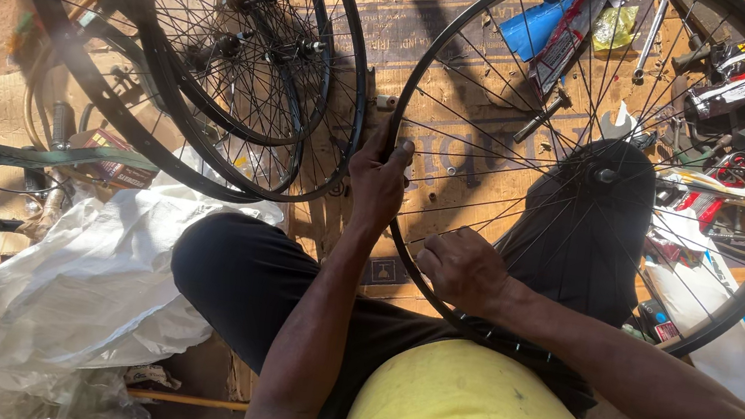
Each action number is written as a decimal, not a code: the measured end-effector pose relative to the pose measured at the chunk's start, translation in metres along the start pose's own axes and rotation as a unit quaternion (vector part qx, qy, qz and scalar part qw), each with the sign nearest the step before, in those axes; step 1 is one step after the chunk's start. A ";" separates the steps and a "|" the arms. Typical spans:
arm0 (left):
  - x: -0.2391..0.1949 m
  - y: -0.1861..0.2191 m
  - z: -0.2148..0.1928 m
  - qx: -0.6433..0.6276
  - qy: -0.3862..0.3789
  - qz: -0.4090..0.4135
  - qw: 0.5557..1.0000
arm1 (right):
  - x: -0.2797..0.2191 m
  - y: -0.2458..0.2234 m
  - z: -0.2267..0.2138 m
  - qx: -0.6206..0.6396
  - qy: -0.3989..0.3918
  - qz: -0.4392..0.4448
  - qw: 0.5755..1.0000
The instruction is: The person sits on the ground and uses a small metal tool to adjust the spokes of a bicycle wheel. They repeatedly rotate the wheel and tighten or loosen individual spokes to true the rim.
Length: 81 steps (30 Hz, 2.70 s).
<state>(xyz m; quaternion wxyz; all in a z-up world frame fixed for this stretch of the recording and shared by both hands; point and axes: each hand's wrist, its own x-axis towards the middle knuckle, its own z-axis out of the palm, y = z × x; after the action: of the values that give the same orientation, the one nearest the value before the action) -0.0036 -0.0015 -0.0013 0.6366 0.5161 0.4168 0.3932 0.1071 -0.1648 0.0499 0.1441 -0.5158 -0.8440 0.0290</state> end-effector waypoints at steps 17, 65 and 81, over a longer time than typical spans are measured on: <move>0.004 0.003 0.000 0.003 -0.018 0.006 1.000 | -0.014 0.010 -0.031 0.137 -0.118 0.071 0.981; 0.037 -0.014 -0.016 -0.041 -0.007 -0.007 0.999 | 0.033 0.002 -0.045 -0.004 0.000 0.086 0.996; 0.019 -0.016 -0.008 -0.021 -0.014 0.085 0.996 | 0.044 -0.009 -0.008 -0.008 -0.173 0.242 0.955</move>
<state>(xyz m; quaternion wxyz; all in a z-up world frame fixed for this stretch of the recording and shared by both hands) -0.0036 0.0168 -0.0204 0.6174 0.5416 0.3540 0.4474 0.0832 -0.1311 0.0686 -0.0191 -0.6926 -0.7063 0.1450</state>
